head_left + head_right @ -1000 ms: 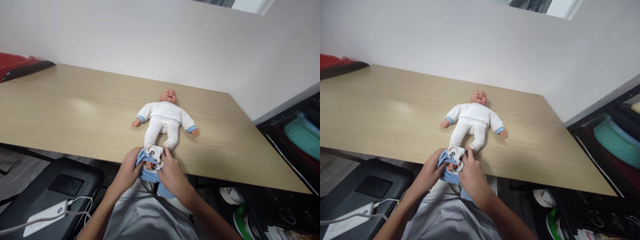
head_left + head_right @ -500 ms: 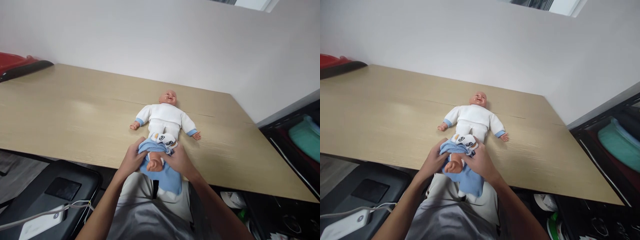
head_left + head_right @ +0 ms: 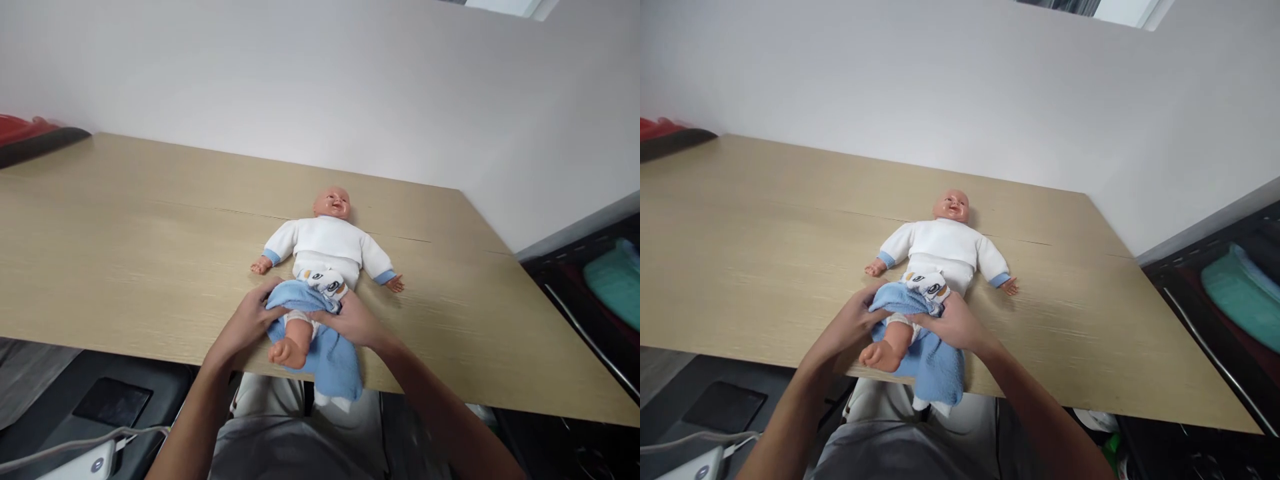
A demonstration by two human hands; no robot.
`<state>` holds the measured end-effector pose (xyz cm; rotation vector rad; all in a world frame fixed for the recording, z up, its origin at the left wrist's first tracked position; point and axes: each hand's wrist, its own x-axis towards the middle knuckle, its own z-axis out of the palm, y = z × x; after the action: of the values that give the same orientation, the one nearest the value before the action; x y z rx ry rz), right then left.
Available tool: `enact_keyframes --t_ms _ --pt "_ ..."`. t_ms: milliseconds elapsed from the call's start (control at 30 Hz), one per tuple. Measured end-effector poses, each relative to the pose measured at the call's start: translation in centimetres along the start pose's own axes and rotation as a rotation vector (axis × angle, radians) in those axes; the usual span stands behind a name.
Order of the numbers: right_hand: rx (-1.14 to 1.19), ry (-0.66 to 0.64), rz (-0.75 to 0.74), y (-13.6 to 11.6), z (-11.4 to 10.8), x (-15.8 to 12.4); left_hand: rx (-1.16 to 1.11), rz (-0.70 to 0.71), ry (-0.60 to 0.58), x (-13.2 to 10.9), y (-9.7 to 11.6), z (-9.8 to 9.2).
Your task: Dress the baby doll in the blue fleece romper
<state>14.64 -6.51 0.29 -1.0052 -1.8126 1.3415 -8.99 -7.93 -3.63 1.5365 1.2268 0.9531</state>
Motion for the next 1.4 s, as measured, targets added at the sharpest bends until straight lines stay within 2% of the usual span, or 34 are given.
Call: enact_keyframes --t_ms 133,233,367,533,667,833,933,1033,1167,1267,1400 --pt "0.028 -0.058 -0.005 0.0 -0.4 1.3 -0.087 -0.018 -0.01 1.2 -0.3 -0.9" --pt "0.03 -0.039 -0.039 0.6 -0.3 2.2 -0.104 -0.014 0.016 1.8 -0.4 -1.4" --pt "-0.08 -0.004 -0.033 1.1 -0.6 2.6 -0.103 -0.042 0.022 1.8 -0.3 -1.8" --pt "-0.18 0.037 -0.033 1.2 -2.1 1.0 -0.143 -0.052 -0.048 0.9 -0.4 -2.5" --pt "-0.193 0.013 0.086 1.1 -3.8 -1.0 -0.122 -0.043 -0.15 0.6 -0.2 -4.1" --pt "-0.054 -0.045 0.096 0.7 -3.5 -2.5 0.108 0.091 -0.356 2.3 2.0 -7.5" --pt "0.062 -0.04 0.126 0.5 -2.1 -2.4 0.215 0.163 -0.357 4.0 4.2 -8.7" --pt "0.156 -0.061 0.141 0.5 -0.8 -2.0 0.242 0.212 -0.394 5.8 6.6 -7.8" --pt "0.222 -0.109 0.122 0.8 -0.8 -1.8 0.352 0.201 -0.607 8.3 8.6 -4.5" --pt "0.146 -0.069 0.167 1.4 -2.0 -2.6 0.4 0.184 -0.705 9.7 8.8 -2.6" --pt "0.034 0.003 0.193 1.9 -3.6 -4.2 0.283 0.194 -0.834 10.4 8.3 -2.5"
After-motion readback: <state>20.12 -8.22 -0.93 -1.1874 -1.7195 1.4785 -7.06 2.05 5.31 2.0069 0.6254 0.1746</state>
